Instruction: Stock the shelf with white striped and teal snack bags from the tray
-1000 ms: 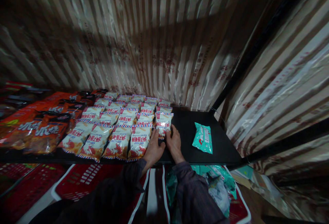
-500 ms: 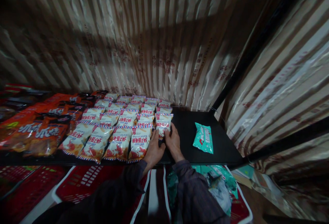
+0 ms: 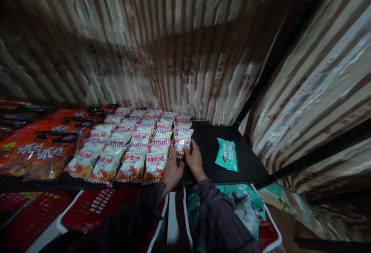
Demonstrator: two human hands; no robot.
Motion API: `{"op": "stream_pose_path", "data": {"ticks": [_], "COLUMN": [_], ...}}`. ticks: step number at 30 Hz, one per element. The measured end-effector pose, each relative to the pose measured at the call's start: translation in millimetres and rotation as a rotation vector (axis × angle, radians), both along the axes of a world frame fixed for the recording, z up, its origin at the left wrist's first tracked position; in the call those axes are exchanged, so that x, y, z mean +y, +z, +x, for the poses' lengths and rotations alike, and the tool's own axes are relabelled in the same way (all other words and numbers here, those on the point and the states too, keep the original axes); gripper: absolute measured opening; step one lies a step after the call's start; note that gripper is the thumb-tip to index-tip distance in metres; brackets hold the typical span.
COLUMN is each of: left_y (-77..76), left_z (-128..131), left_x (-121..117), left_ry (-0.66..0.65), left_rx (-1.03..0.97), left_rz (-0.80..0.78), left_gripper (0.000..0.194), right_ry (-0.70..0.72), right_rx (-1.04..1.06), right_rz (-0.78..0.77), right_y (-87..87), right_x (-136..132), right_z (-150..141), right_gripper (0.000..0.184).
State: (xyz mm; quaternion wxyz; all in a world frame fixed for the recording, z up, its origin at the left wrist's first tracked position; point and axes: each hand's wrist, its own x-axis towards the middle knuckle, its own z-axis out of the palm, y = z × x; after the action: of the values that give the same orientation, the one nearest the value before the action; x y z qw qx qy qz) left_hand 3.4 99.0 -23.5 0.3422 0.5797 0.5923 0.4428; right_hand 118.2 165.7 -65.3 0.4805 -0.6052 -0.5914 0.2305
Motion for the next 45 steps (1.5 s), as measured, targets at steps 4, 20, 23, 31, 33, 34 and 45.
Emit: {"op": "stream_pose_path", "data": {"ticks": [4,20,23,31,33,34,45], "left_y": [-2.2,-3.0,-3.3,-11.1,-18.8,-22.7,-49.8], "left_z": [4,15,19,36,43,47,76], "left_x": [-4,-45,-62,-106,-115,-119,-164], "left_ry": [0.0,-0.121,-0.128,-0.267,-0.324,-0.348,-0.647], "left_rx": [-0.024,-0.106,-0.14,-0.038,0.051,0.1,0.411], "left_rz": [0.011,-0.006,-0.019,-0.119,-0.175,-0.201,-0.322], "left_gripper": [0.087,0.07,0.061,0.05,0.05,0.049,0.06], "right_ry": [-0.032,0.008,0.06,0.129,0.19,0.215,0.317], "right_rx": [0.005,-0.025,-0.033,-0.139,-0.216,-0.254,-0.486], "right_rz": [-0.005,0.085,0.15,0.015,-0.01,-0.013,-0.188], "right_y": [-2.2,25.5,31.8,15.6,15.4,16.7,1.2], "right_x": [-1,-55,-83,-144,-155,-160,-182], "right_z": [4,6,8,38,53,62,115], "right_gripper": [0.065,0.041,0.037,0.033,0.034,0.034,0.031]}}
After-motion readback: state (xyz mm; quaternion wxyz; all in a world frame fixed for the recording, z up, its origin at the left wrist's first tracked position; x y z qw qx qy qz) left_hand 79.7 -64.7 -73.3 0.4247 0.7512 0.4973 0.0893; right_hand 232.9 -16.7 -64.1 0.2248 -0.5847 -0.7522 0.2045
